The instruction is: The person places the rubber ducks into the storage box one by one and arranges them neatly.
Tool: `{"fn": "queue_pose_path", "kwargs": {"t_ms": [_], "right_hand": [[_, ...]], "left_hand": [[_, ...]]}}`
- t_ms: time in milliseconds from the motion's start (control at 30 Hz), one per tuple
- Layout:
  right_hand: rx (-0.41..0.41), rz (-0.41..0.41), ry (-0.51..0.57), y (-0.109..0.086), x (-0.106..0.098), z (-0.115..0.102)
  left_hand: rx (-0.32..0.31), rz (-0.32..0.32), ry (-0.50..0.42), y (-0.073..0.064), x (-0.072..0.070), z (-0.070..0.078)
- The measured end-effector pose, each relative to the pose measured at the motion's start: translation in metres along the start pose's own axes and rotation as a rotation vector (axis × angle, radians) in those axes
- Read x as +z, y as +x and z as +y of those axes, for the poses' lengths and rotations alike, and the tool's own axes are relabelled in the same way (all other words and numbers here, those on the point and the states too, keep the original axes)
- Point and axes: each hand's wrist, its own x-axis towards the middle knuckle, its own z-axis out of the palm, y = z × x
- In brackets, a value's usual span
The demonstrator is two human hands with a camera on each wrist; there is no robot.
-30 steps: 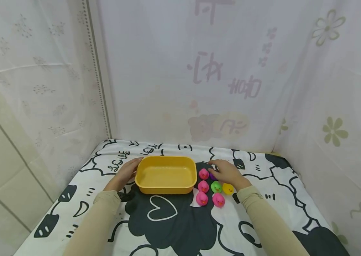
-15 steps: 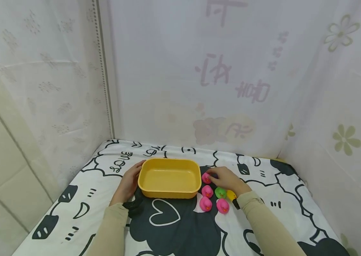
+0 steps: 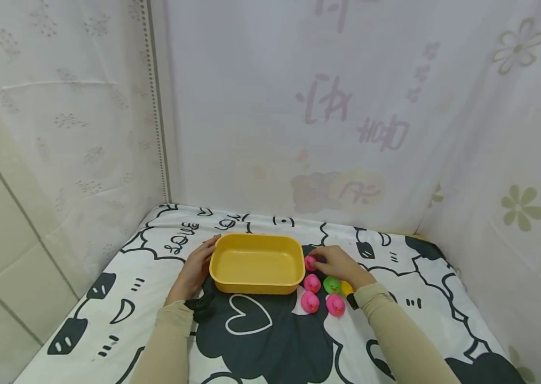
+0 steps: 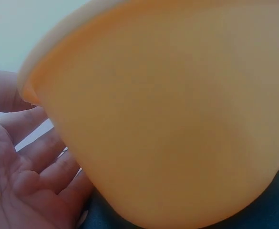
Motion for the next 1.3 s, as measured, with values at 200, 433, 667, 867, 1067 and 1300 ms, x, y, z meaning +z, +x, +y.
{"fn": "queue_pose_path", "kwargs": {"t_ms": [200, 433, 667, 867, 1067, 1300], "right_hand": [[0.119, 0.139, 0.113, 0.003, -0.011, -0.001], [0.194, 0.222, 0.264, 0.016, -0.019, -0.014], [0.158, 0.223, 0.331, 0.037, -0.017, -0.038], [0.08, 0.214, 0.326, 0.054, -0.005, -0.054], [0.047, 0.184, 0.339, 0.07, 0.012, -0.07], [0.024, 0.091, 0.307, 0.081, 0.014, -0.088]], "left_hand": [[0.008, -0.008, 0.017, 0.002, 0.0, 0.0], [-0.039, 0.039, 0.051, -0.002, -0.004, -0.003], [-0.063, 0.093, 0.103, -0.005, -0.003, -0.002], [-0.053, 0.061, 0.095, -0.005, -0.004, -0.003], [-0.028, 0.031, 0.066, -0.005, -0.006, -0.006], [-0.017, 0.035, 0.038, -0.003, -0.007, -0.005]]}}
